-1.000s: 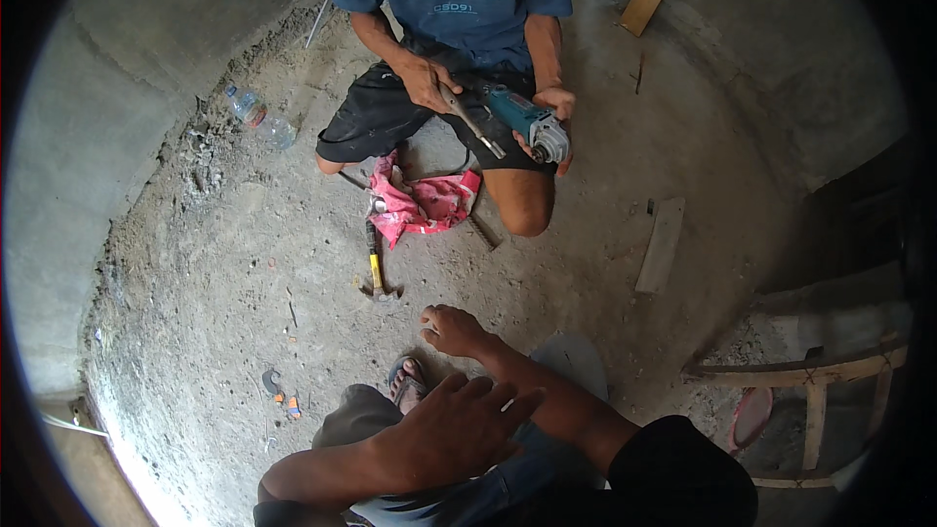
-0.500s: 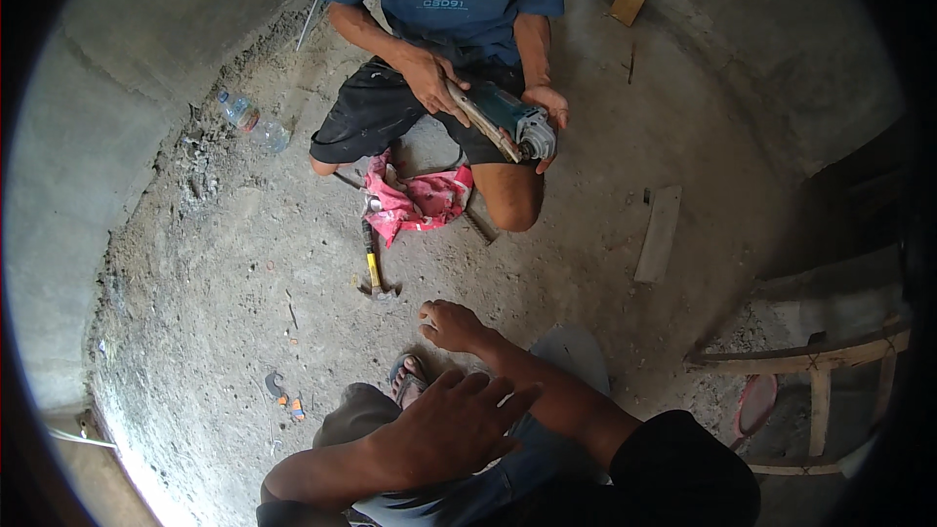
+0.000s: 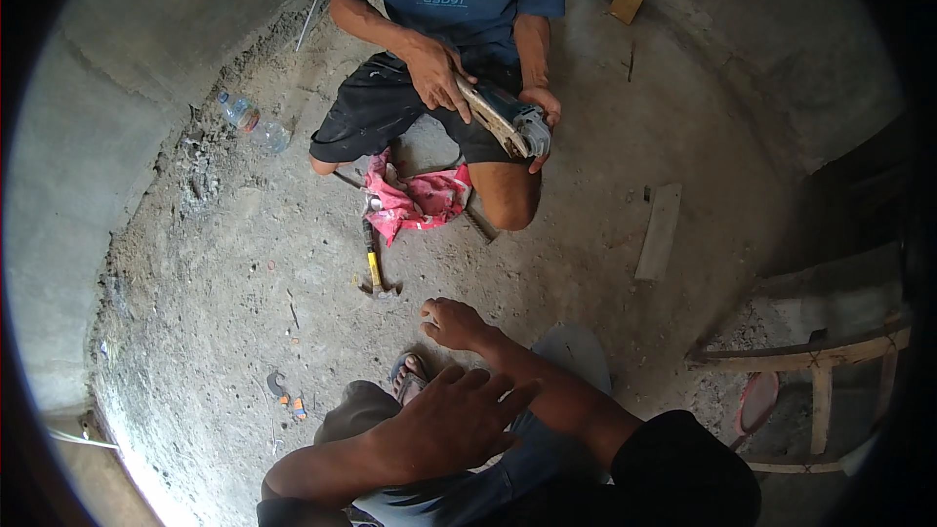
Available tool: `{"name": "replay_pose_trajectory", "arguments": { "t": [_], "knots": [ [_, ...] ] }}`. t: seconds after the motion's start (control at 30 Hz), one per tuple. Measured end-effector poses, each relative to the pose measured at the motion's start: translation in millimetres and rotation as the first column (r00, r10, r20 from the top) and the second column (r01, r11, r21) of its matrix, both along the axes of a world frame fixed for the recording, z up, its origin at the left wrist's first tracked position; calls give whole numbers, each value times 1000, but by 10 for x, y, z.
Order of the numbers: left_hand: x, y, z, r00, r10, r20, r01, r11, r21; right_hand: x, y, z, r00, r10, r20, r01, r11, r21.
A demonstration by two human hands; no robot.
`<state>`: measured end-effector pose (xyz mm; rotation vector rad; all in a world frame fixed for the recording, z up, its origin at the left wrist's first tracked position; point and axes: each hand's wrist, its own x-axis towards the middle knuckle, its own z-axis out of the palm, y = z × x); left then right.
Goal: The person holds a wooden piece while another person shapes it with an angle grinder, then receives the shaped wood and a pair of pliers.
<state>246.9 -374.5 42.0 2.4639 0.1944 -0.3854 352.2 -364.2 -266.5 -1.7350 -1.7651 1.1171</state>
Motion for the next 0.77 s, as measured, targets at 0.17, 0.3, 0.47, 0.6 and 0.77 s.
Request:
{"name": "replay_pose_trajectory", "arguments": {
  "t": [0.17, 0.3, 0.47, 0.6, 0.77],
  "knots": [
    [2, 8, -46, 1000, 9, -6, -9, 1000, -19, 1, -4, 14, 1000, -4, -4, 5, 1000, 21],
    [2, 21, -57, 1000, 7, -15, -7, 999, -36, -9, -8, -3, 1000, -6, -6, 7, 1000, 15],
    [6, 21, -30, 1000, 8, -29, -9, 999, -37, -21, -15, -57, 1000, -9, -2, 9, 999, 32],
    [-13, 4, -63, 999, 22, -29, -23, 999, -47, -33, -18, -34, 1000, -6, -6, 7, 999, 40],
    [6, 21, -31, 998, 2, -64, -6, 998, -58, -17, -21, -17, 1000, -8, -3, 8, 1000, 23]
  ]
}}
